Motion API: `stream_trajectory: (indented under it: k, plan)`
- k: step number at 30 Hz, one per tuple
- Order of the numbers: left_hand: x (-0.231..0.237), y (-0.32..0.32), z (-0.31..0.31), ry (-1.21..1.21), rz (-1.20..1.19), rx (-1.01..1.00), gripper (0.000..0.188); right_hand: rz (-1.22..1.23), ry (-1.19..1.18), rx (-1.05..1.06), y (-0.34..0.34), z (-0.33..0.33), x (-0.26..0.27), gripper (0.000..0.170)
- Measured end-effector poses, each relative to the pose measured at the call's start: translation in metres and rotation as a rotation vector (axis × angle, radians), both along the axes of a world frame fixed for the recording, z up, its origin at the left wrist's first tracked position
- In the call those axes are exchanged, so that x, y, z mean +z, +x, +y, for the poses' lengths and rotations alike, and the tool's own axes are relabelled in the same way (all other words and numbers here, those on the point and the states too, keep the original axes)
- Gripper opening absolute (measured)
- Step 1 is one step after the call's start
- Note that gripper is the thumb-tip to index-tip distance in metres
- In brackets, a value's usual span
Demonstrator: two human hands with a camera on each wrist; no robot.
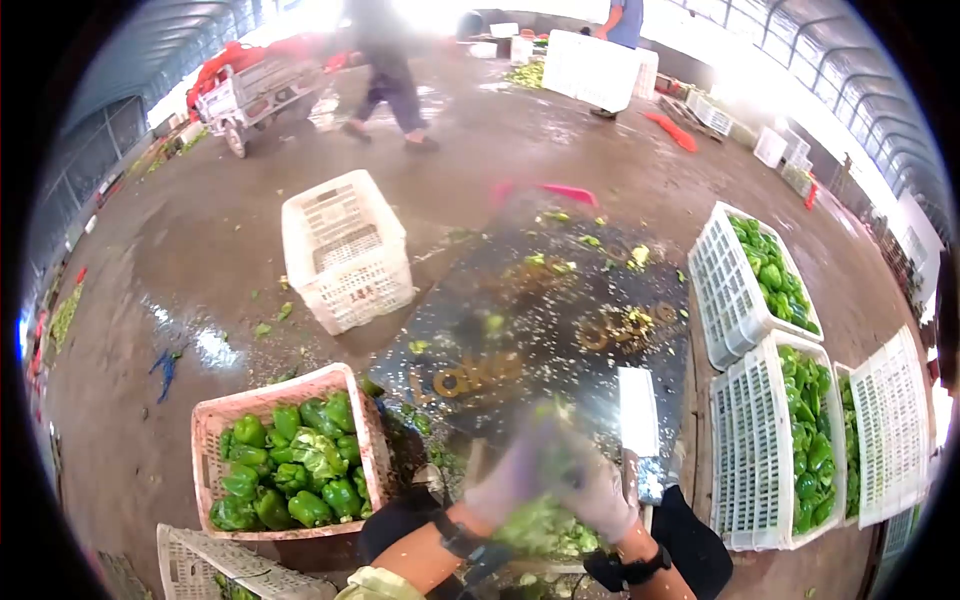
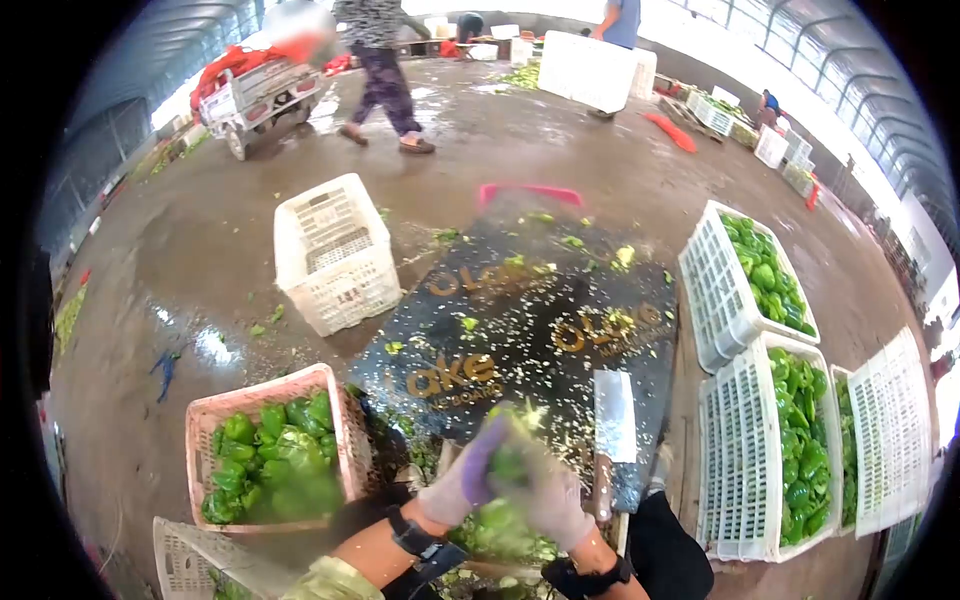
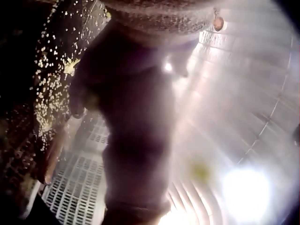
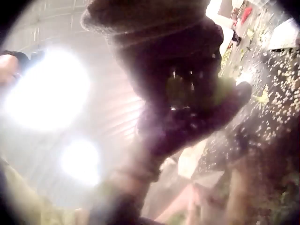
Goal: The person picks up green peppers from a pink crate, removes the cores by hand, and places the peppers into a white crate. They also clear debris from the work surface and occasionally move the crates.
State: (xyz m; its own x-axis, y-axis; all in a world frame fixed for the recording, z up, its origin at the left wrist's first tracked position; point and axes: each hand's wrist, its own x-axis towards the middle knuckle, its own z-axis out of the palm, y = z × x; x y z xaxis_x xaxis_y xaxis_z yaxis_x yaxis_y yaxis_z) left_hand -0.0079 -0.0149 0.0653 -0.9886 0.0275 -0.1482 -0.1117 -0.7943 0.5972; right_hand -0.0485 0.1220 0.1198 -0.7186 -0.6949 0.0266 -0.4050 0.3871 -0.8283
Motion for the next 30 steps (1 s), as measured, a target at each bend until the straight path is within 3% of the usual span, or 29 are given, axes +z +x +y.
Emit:
stream_trajectory:
  k: [2, 3, 4, 5, 7, 8, 9, 13, 16, 17, 19, 20, 22, 23, 24, 26, 27, 29, 30]
  plan:
    - [0.017, 0.007, -0.007, -0.475, 0.166, 0.056, 0.059, -0.241, -0.123, -0.052, 0.004, 0.001, -0.006, 0.039]
    - [0.024, 0.011, -0.009, -0.64, 0.207, 0.074, 0.062, -0.263, -0.189, -0.186, 0.004, -0.002, 0.001, 0.035]
    - [0.023, 0.009, -0.006, -0.464, 0.103, 0.085, 0.064, -0.283, -0.256, -0.321, 0.002, -0.007, 0.008, 0.03]
    - [0.022, 0.005, -0.003, -0.284, 0.002, 0.114, 0.067, -0.202, -0.227, -0.315, -0.001, -0.007, -0.001, 0.023]
    - [0.035, 0.005, 0.003, -0.19, -0.082, 0.045, 0.075, -0.252, -0.12, -0.212, -0.008, -0.007, -0.008, 0.02]
    - [0.036, 0.002, 0.009, -0.22, -0.006, 0.123, 0.067, -0.231, -0.024, -0.206, -0.01, -0.007, -0.002, 0.018]
    - [0.037, 0.004, 0.009, -0.221, -0.018, 0.098, 0.068, -0.341, -0.047, -0.278, -0.006, -0.012, 0.008, 0.017]
    - [0.027, 0.0, 0.01, -0.145, 0.012, 0.137, 0.068, -0.228, -0.414, -0.347, -0.008, -0.019, -0.033, 0.021]
    - [0.046, 0.011, 0.002, -0.242, -0.081, 0.035, 0.072, -0.026, 0.026, -0.144, -0.009, -0.013, 0.001, 0.035]
    - [0.055, 0.014, 0.001, -0.231, -0.065, 0.042, 0.066, -0.038, -0.07, -0.123, -0.011, -0.008, -0.007, 0.037]
    - [0.023, 0.008, -0.006, -0.523, 0.178, 0.003, 0.05, -0.362, -0.047, 0.007, -0.013, 0.008, 0.002, 0.024]
    - [0.018, 0.006, -0.013, 0.201, -0.034, -0.154, 0.059, -0.513, -0.053, 0.065, -0.009, 0.015, 0.012, 0.021]
    - [0.003, 0.013, -0.021, -0.441, 0.402, -0.047, 0.086, -0.361, 0.125, 0.309, -0.01, 0.037, 0.015, 0.02]
    - [0.004, 0.007, -0.024, -0.461, 0.496, 0.015, 0.089, -0.207, 0.13, 0.468, -0.011, 0.042, 0.023, 0.024]
    - [0.004, 0.002, -0.028, -0.478, 0.588, 0.082, 0.093, -0.13, 0.178, 0.361, -0.003, 0.045, 0.031, 0.029]
    - [0.009, -0.005, -0.03, -0.484, 0.715, 0.161, 0.093, 0.123, 0.248, 0.036, 0.002, 0.051, 0.037, 0.033]
    - [0.012, -0.006, -0.029, -0.474, 0.752, 0.172, 0.091, 0.136, 0.192, -0.083, 0.002, 0.045, 0.045, 0.033]
    - [0.007, -0.004, -0.014, -0.28, 0.63, 0.155, 0.079, 0.294, 0.19, -0.202, 0.001, 0.02, 0.056, 0.029]
    - [0.009, -0.005, -0.013, 0.034, 0.322, -0.005, 0.067, 0.411, 0.249, -0.155, -0.001, 0.008, 0.05, 0.028]
